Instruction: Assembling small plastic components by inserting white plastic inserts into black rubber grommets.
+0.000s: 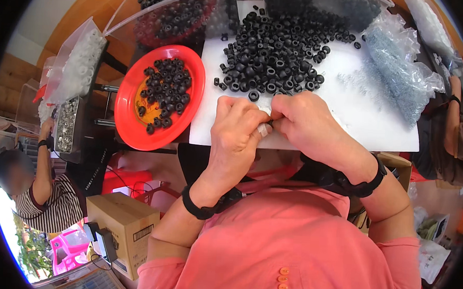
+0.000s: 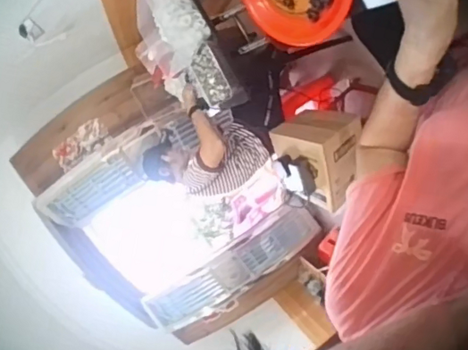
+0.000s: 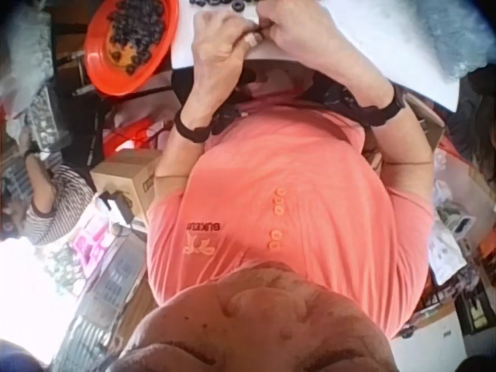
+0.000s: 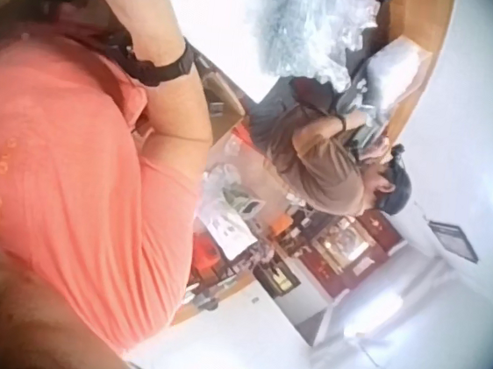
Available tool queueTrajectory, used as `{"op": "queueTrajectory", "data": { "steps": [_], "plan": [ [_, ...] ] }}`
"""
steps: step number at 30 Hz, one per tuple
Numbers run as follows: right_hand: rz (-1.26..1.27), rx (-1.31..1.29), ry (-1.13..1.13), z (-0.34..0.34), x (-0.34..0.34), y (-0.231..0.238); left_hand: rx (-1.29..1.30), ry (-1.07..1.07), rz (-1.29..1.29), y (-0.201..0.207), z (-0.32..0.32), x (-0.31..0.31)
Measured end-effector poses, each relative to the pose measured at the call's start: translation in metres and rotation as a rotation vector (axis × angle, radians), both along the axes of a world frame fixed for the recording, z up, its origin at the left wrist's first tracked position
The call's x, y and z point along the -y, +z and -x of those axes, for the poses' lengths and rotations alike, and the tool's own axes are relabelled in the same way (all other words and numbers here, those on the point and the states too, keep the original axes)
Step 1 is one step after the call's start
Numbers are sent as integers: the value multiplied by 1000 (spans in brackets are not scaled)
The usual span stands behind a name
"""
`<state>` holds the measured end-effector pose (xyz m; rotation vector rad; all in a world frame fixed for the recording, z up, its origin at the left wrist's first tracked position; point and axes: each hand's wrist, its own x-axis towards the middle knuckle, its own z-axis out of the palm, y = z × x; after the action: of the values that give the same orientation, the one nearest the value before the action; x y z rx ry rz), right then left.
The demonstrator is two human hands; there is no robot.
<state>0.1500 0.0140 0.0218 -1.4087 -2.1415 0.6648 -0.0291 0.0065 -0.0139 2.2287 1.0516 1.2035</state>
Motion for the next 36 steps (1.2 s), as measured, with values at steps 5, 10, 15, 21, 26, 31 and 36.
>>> {"op": "queueTrajectory", "data": {
  "steps": [5,10,15,21,26,31,36],
  "plan": [
    [-5,77,16,6,-3,-3,-83,-7,-44,1,0,-1],
    [-42,174,-41,9,6,-3,-88,-24,-11,5,2,-3],
    [-158,-239,-105,-4,35,-8,-6,82,-88,2,2,9],
    [-196,-592,425,-44,101,88,5,554,-217,40,57,-8],
    [-180,-861,592,-36,107,78,-35,584,-211,37,48,-9],
    [-206,-918,682,-38,117,74,-9,262,-199,26,-4,6],
    [-236,-1002,783,-38,120,69,6,60,-143,33,-45,5]
  ]
}}
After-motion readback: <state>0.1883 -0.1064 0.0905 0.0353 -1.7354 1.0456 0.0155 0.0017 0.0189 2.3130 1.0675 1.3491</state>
